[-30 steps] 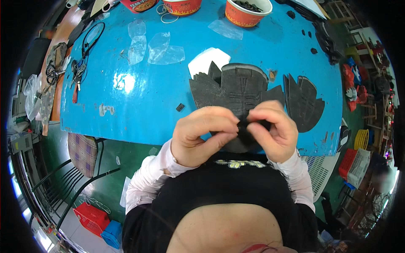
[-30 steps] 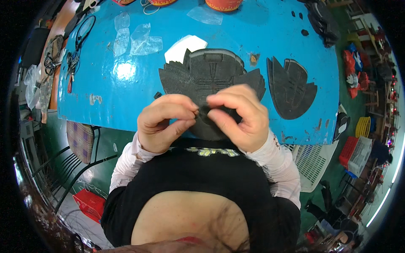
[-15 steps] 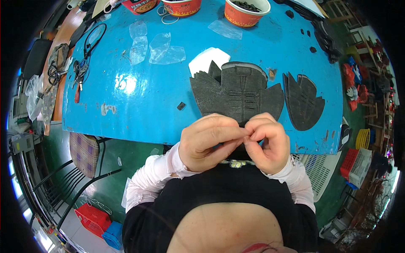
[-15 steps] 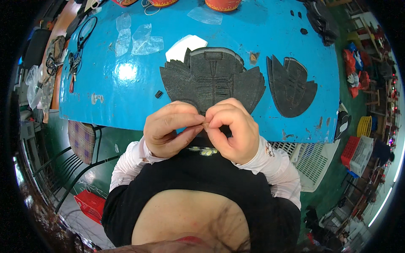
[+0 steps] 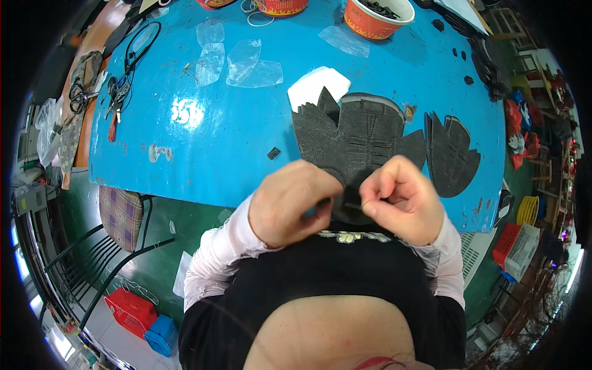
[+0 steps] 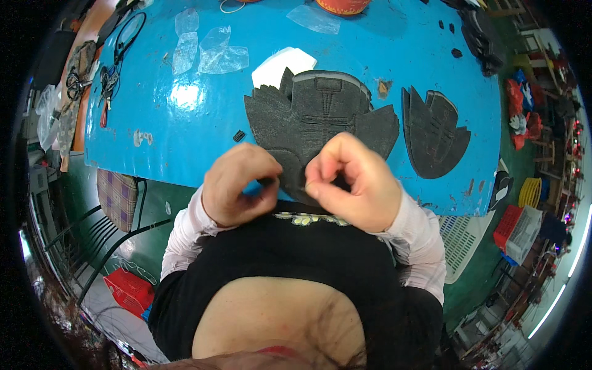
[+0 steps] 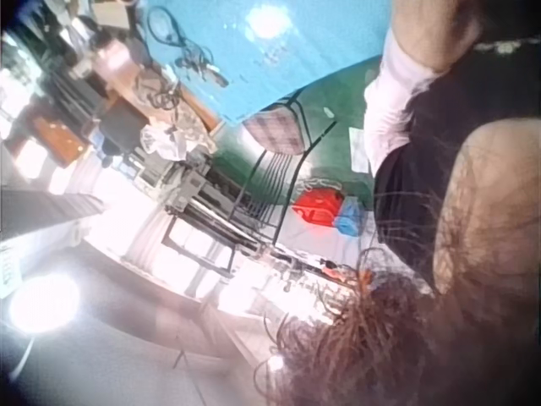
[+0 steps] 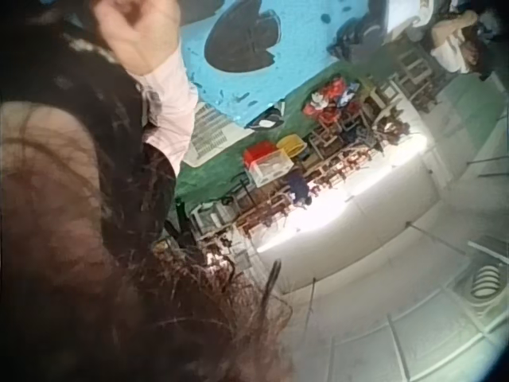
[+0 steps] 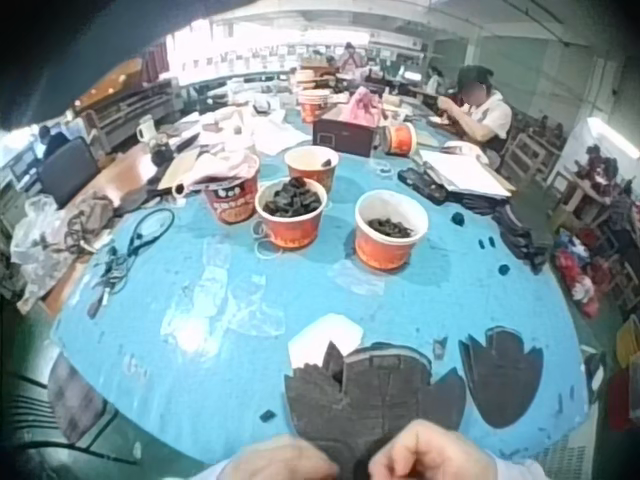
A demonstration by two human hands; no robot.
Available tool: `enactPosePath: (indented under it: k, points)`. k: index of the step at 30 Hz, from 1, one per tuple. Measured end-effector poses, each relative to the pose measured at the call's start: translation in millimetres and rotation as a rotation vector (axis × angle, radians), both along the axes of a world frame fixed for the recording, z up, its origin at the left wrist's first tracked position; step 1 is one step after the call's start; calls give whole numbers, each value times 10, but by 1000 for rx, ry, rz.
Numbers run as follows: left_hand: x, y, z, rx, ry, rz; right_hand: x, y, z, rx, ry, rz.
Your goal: Manually attaching small plastic components to the upper part of a shoe.
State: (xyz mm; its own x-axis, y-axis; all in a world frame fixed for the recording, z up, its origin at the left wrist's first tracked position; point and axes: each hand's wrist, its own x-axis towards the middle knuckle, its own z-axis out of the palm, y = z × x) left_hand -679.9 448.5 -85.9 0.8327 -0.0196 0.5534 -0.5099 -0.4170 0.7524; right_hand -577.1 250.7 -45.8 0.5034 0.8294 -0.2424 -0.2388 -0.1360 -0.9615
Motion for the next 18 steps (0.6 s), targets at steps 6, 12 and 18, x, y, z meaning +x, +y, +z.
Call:
enactPosePath:
  k: [6, 12, 18]
  points:
    - [39, 12, -40, 198, 13, 214, 249, 185, -366, -78, -1044, -148]
    - [73, -17, -92, 269, -11, 180, 297, 199, -411, -30, -1318, -97]
    - [147, -71, -49, 411, 31, 217, 250, 208, -381, -25, -1343, -82]
